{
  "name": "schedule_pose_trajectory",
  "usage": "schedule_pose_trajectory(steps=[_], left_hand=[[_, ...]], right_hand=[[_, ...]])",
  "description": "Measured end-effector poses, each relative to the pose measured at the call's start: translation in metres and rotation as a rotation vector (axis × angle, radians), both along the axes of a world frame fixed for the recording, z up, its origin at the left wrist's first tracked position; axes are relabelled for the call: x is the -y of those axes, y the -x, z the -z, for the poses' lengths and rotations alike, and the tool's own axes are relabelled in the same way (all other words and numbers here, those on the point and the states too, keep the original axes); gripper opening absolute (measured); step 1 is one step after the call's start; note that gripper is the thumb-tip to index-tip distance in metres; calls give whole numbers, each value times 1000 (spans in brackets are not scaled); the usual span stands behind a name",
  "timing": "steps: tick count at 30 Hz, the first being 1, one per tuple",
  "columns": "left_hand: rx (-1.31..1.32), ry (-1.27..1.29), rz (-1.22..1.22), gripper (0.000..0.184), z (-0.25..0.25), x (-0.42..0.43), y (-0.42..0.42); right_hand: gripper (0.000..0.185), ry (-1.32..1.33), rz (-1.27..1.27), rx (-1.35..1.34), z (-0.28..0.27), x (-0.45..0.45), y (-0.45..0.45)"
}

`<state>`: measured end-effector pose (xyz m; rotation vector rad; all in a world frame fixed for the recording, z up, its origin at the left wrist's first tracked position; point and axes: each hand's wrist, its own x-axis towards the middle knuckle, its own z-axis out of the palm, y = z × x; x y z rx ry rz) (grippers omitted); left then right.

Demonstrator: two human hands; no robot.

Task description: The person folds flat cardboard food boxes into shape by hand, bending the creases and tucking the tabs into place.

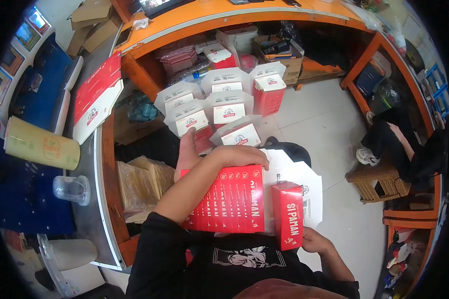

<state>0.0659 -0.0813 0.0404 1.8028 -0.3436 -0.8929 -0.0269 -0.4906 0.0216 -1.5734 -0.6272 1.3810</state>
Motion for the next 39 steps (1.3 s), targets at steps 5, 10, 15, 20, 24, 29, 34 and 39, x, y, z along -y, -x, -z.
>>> schedule_pose_trajectory(steps=[5,10,15,20,24,29,34,39], left_hand=[[-88,10,38,43,16,-2,-6],[-287,24,-23,52,-10,-1,0],[-230,115,52,52,6,-8,2],[-352,161,-86,40,9,-2,1],[-394,221,-149,36,11,-3,4],[-435,225,-155,37,2,-1,4],[-378,230,-130,40,2,1,5],[-408,242,-165,40,5,1,6]], right_hand=[[34,-65,-52,200,-8,1,14],[31,-46,-54,507,-17,-9,3],[20,-122,165,603,-61,-22,-20],[21,-331,390,848,-25,-64,-12],[25,-200,165,559,5,-68,-9],[18,-212,49,594,8,-77,2],[23,-224,112,536,14,-95,-13],[26,-290,3,504,4,-89,-5]])
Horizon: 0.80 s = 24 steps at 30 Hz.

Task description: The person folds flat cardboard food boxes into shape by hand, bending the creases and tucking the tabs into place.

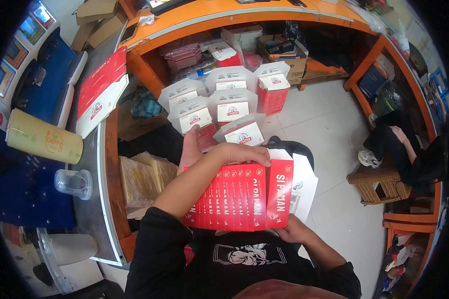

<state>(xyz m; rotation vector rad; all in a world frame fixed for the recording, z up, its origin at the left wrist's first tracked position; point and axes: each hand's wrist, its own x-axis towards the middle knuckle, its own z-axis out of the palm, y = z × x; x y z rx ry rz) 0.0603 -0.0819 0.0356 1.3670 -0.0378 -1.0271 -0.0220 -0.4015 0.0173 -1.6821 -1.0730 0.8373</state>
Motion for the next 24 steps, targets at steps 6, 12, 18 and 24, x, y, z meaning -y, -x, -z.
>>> schedule_pose_trajectory(steps=[6,12,18,24], left_hand=[[-11,-9,47,38,6,-2,-3],[54,-39,89,35,16,-1,-8],[41,-12,65,35,11,3,-6],[100,-84,141,50,7,3,-7]], right_hand=[[25,8,-55,-50,2,14,-6],[35,-26,-139,-199,22,12,-10],[82,-63,53,-672,13,14,-33],[96,-31,321,-442,-7,-25,-77]])
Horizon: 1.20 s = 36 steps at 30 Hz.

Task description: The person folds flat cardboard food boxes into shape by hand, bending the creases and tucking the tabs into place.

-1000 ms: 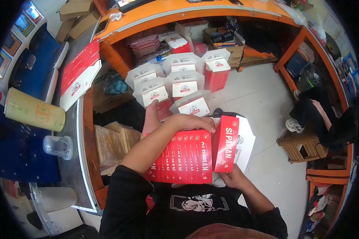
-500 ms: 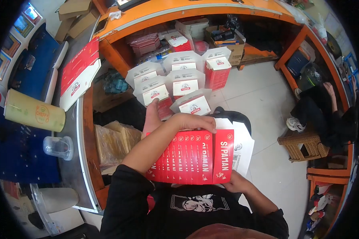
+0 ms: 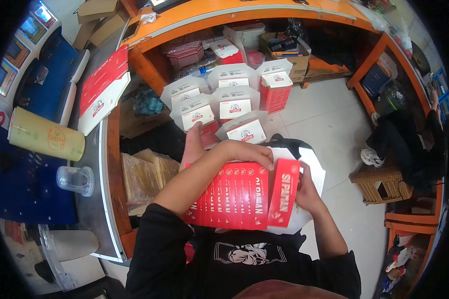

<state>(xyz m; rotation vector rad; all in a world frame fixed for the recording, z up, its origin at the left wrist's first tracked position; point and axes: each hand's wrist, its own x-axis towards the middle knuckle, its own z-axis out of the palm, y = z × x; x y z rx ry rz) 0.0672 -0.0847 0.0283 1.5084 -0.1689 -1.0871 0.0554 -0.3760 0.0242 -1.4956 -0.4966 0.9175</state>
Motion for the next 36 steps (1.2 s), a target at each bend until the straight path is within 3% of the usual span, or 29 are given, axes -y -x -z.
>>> schedule_pose_trajectory(steps=[3,7,15,19,23,24,27,30,33,34,36], left_hand=[[1,-45,-4,59,-15,0,0],[-31,-21,-41,62,-24,-4,5],[135,-50,48,53,1,-10,-4],[262,-266,2,51,-7,-19,1],[270,-267,-106,52,15,-40,3],[242,-256,-134,51,17,-43,4],[231,-233,-170,51,14,-41,9],[207,-202,-151,52,3,-34,11],[200,-171,-78,56,2,-25,12],[203,-162,-46,57,3,-21,13],[236,-198,-82,62,-5,-14,17]], right_hand=[[90,120,59,318,4,-32,-18],[81,85,122,349,13,-51,-20],[65,329,-531,145,-10,13,-15],[59,401,-679,156,-20,21,-9],[59,250,-527,124,-23,-2,-8],[68,132,-437,249,-17,-11,-8],[80,-28,-147,131,13,-26,-4],[87,153,116,250,13,-43,-10],[76,294,-29,202,12,-57,-28],[61,75,-18,211,16,-65,-27],[48,56,-41,184,18,-75,-28]])
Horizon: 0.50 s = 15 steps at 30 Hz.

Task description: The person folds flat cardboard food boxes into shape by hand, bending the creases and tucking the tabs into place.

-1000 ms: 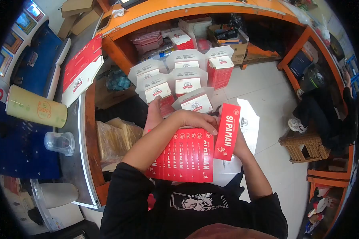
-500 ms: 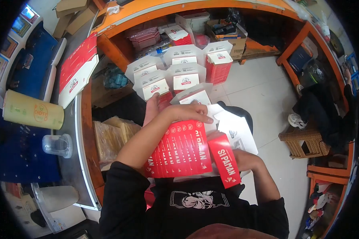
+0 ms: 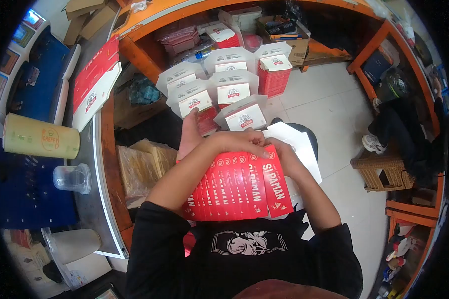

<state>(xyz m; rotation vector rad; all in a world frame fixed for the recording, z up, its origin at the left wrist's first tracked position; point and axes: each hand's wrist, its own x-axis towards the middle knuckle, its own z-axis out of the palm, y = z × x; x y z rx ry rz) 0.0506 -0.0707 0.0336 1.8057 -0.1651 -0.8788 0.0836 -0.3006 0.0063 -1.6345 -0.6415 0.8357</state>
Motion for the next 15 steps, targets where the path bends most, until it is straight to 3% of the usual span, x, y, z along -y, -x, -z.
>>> schedule_pose_trajectory(steps=[4,7,8,11,12,15], left_hand=[[-46,84,-61,65,6,-2,2],[-56,114,-13,59,6,-6,1],[-68,118,-24,59,7,-6,1],[-108,126,-47,59,8,-4,1],[-124,126,-51,59,7,-5,2],[-170,170,-82,59,7,-8,4]], right_hand=[[25,-13,108,-42,17,2,6],[18,-119,211,-304,40,10,1],[20,-59,214,-253,49,9,1],[24,-206,280,-627,23,-2,12],[29,-282,254,-568,15,-5,20],[34,-369,324,-676,46,-13,25]])
